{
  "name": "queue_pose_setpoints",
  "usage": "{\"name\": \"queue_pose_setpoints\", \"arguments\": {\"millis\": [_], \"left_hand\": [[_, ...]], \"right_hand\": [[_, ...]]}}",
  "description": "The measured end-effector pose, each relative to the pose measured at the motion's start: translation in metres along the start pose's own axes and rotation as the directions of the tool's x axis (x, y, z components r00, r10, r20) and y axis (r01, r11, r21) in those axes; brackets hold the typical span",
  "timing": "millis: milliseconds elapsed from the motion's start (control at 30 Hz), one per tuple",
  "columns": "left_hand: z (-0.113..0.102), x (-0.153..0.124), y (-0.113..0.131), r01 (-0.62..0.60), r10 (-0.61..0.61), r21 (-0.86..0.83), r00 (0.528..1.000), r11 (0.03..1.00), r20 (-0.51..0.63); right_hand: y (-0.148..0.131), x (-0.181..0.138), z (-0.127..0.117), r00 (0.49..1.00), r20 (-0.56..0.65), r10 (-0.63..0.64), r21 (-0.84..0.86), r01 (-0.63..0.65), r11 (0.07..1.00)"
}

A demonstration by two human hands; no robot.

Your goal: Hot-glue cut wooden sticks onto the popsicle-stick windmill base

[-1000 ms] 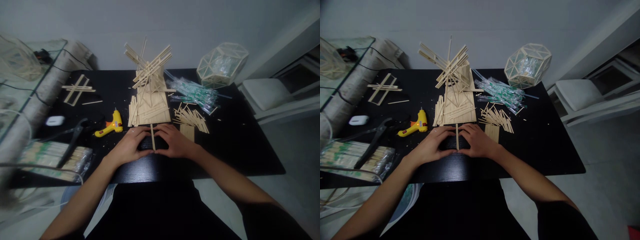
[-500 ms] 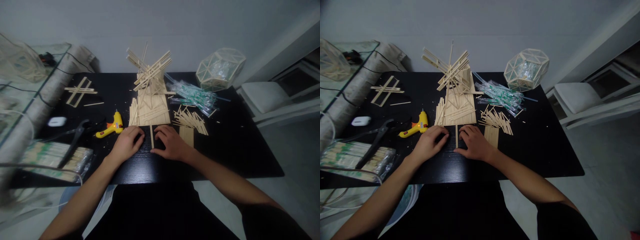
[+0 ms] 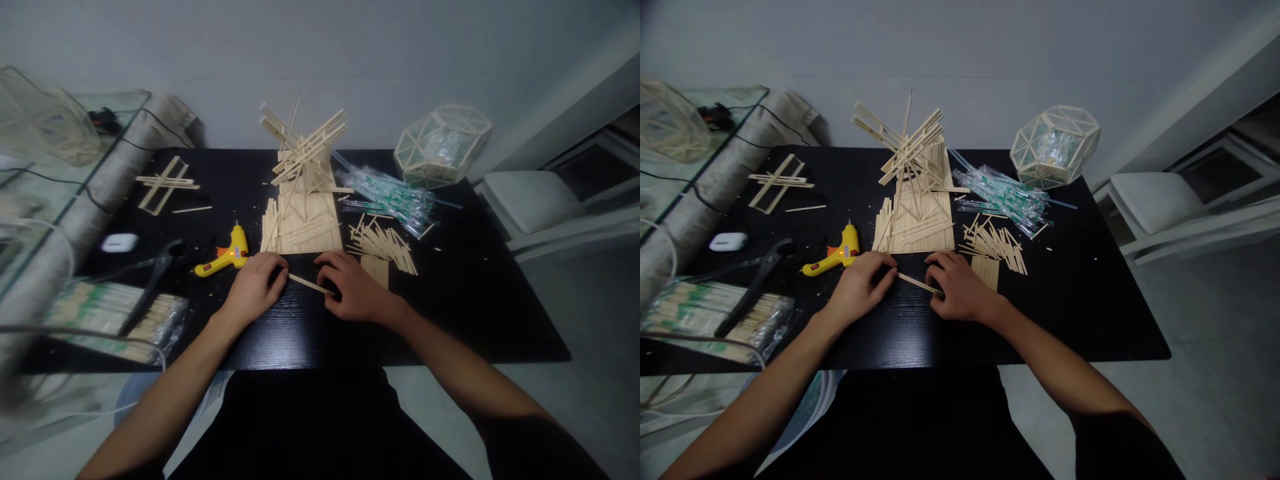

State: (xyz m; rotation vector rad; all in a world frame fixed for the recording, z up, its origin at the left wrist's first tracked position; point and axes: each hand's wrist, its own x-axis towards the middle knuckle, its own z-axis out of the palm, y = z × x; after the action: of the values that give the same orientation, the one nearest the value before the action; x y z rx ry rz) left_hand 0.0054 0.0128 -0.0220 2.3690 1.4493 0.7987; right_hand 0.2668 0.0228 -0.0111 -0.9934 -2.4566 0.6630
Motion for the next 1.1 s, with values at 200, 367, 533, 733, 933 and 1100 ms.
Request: {"name": "queue_pose_setpoints", "arguments": {"millis": [200, 367, 533, 733, 933, 1100], "left_hand": [[0.001, -0.002, -0.003, 0.037, -0.036, 0.025, 0.999, 0.999, -0.031], [0.002, -0.002, -0.006, 0.091, -0.09, 0.023, 0.994, 0.996, -0.06], [0.002, -0.002, -0.007, 0.125, -0.123, 0.023, 0.991, 0.992, -0.06], [0.001, -0.002, -0.005, 0.105, -0.103, 0.015, 0.992, 0.994, -0.077], [-0.006, -0.001, 0.003, 0.155, -0.164, -0.072, 0.978, 0.985, -0.133], [-0.012, -0.004, 0.008, 0.133, -0.166, -0.175, 0.968, 0.976, -0.191]], "right_hand": [[0.002, 0.0, 0.007, 1.0, -0.005, 0.026, -0.015, -0.026, 1.0], [0.002, -0.002, 0.008, 1.0, 0.012, 0.02, 0.003, -0.02, 1.0], [0.0, 0.001, 0.006, 0.999, 0.036, 0.018, 0.001, -0.018, 1.0], [-0.004, 0.004, 0.007, 0.993, 0.114, -0.011, 0.021, 0.008, 1.0], [-0.002, 0.003, 0.002, 0.996, 0.045, 0.077, 0.315, -0.087, 0.945], [0.003, 0.006, 0.0, 0.959, 0.023, 0.282, 0.645, -0.23, 0.728]]}}
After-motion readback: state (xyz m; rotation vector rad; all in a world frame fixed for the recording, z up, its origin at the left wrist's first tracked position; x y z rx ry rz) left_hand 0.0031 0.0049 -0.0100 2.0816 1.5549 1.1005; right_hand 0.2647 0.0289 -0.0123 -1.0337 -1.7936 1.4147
